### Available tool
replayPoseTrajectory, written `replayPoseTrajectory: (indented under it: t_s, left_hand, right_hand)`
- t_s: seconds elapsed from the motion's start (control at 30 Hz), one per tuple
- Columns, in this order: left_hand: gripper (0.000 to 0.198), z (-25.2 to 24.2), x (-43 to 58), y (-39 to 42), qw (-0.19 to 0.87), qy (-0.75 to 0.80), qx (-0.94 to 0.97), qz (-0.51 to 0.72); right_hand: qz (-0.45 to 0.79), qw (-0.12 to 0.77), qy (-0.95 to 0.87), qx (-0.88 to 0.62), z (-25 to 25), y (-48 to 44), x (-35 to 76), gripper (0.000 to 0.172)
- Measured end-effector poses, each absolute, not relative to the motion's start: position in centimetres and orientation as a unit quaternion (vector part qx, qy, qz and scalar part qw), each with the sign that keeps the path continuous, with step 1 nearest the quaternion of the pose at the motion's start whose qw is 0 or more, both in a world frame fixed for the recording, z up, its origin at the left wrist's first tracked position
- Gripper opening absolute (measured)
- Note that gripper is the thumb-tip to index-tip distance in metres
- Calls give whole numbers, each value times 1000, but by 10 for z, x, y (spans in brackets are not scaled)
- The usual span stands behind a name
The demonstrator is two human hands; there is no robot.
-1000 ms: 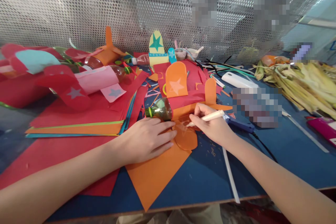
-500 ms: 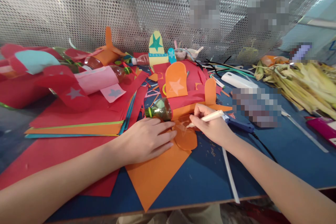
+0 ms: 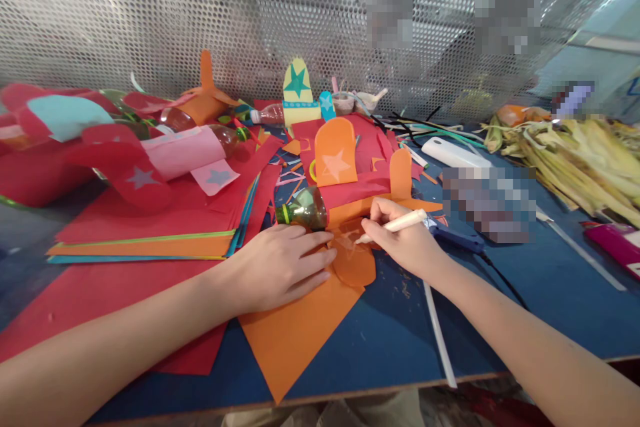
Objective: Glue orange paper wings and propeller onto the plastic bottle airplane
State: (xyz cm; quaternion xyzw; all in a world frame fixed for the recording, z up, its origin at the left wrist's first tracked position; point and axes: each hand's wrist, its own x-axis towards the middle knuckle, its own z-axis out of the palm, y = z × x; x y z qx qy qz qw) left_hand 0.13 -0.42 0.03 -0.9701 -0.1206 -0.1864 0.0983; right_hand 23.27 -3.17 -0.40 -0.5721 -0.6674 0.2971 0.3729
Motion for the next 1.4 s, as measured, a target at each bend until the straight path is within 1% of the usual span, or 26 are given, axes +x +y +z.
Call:
replayPoseTrajectory:
  t_s: [1.03,1.4]
  left_hand:
    - [33,0,1,-4,109,-121,-969,-184]
    - [32,-1,1,-4,101,-121,-971,-181]
  right_hand:
    - [311,387,-662,-562,-5,-32,233,25]
    - [310,378,-678,-550,-4,-32,233,26]
